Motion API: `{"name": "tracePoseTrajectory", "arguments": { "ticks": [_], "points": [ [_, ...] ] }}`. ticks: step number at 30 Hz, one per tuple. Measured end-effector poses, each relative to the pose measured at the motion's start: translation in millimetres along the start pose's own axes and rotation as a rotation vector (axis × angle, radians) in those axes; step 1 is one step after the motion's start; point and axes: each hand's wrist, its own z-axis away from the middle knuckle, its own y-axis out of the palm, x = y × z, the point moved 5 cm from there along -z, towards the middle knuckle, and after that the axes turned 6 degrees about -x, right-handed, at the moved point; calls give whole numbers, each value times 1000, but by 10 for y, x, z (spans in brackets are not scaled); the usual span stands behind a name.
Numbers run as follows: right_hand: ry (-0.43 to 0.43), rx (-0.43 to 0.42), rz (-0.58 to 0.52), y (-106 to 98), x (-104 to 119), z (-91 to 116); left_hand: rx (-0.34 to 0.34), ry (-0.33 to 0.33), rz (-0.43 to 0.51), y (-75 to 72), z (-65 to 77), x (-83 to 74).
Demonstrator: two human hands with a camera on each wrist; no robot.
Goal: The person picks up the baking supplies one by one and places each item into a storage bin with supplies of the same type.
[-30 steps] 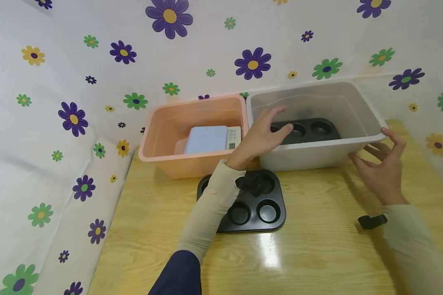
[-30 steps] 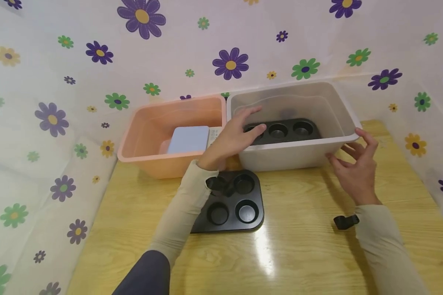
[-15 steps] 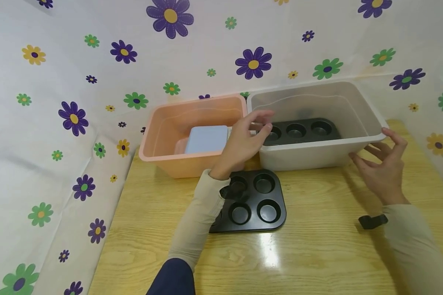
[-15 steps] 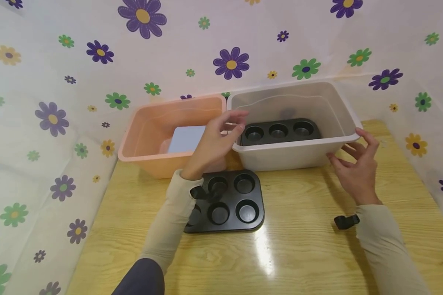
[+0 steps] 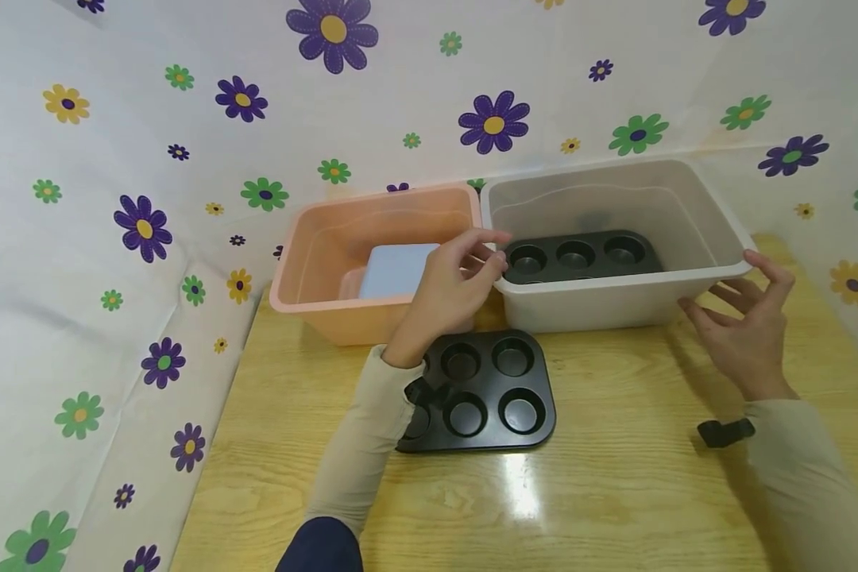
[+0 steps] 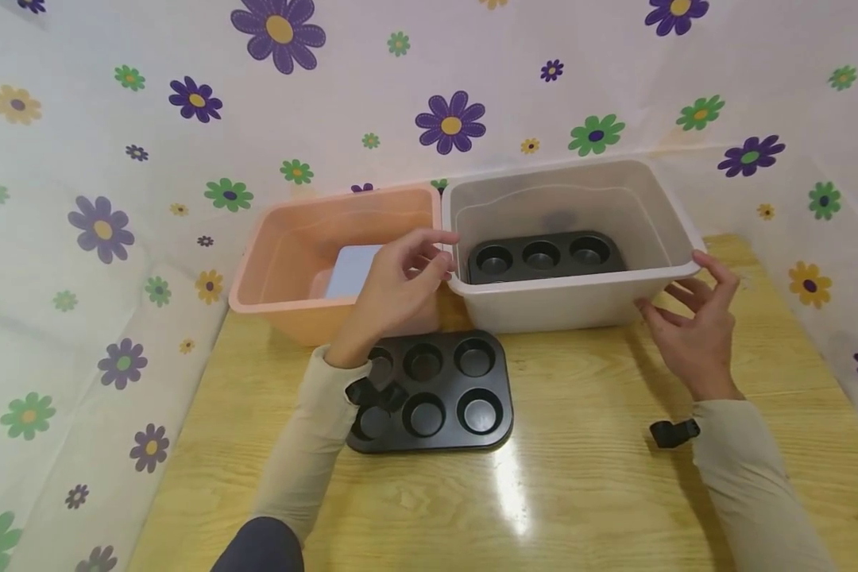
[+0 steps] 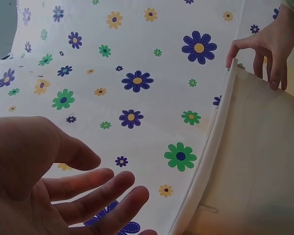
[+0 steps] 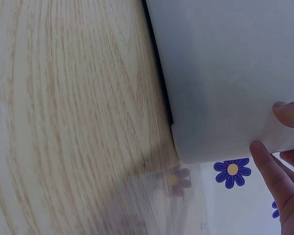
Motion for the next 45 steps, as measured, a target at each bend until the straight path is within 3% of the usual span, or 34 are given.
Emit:
{"name": "tracePoseTrajectory", "arguments": {
  "ticks": [12,25,39,45],
  "points": [
    [-12,-9,15,-5,6,5,-14,25,-45,-257,175,19],
    [29,3,35,-9,-35,-9,-40,35,-17,-391,429,227],
    [-2,7,16,17,-21,-29,-81,-18,-40,-611,731,613],
    [19,5,25,11,-43,-19,-44,-36,-111,-582,879,803]
  ]
}}
